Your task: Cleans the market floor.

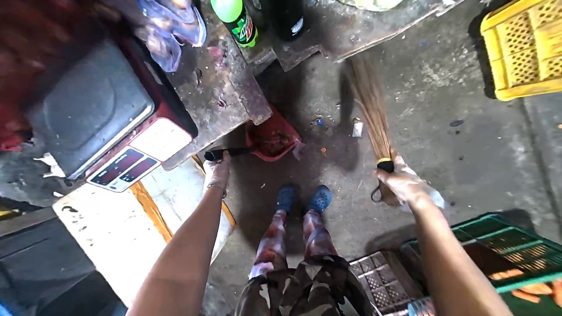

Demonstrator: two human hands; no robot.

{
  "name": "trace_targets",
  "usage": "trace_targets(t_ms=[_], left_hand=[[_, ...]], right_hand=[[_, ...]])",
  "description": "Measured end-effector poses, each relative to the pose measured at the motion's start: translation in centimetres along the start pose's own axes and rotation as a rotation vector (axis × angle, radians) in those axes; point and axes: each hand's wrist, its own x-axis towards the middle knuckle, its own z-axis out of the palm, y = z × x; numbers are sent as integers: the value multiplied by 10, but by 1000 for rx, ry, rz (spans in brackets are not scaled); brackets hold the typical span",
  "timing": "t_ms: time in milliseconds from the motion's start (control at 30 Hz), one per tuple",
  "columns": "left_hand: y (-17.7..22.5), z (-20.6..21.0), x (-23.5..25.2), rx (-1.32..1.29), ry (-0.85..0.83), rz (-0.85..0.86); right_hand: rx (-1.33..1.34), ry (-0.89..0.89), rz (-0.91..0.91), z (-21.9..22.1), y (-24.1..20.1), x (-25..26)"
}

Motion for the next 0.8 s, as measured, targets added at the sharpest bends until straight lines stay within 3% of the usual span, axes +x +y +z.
trace_targets(t_ms=[67,100,200,267,367,433,500,600,700,800], left_hand=[[-18,-8,18,22,-79,0],[-22,-12,22,14,-100,8],[-28,-18,21,13,-133,45],[-22,-21,14,56,-191,92],[-7,-25,-4,101,-214,147],[53,-49,-36,147,-333,11],[89,-58,-60,156,-343,-80],[82,-60,-65,147,-355,-91],[56,-53,-59,49,-349,-51],[55,-57,-58,3,-363,-97]], right_hand=[[171,26,55,33,11,21],[208,-13,97,56,-2,6],[29,-309,208,110,-54,-80],[66,-458,182,121,-53,-125],[205,-399,89,97,-20,-172],[214,-249,76,72,2,-184],[228,-44,131,49,15,-174],[288,141,257,38,21,-124],[296,15,286,77,10,-104],[200,-255,294,144,-24,-150]])
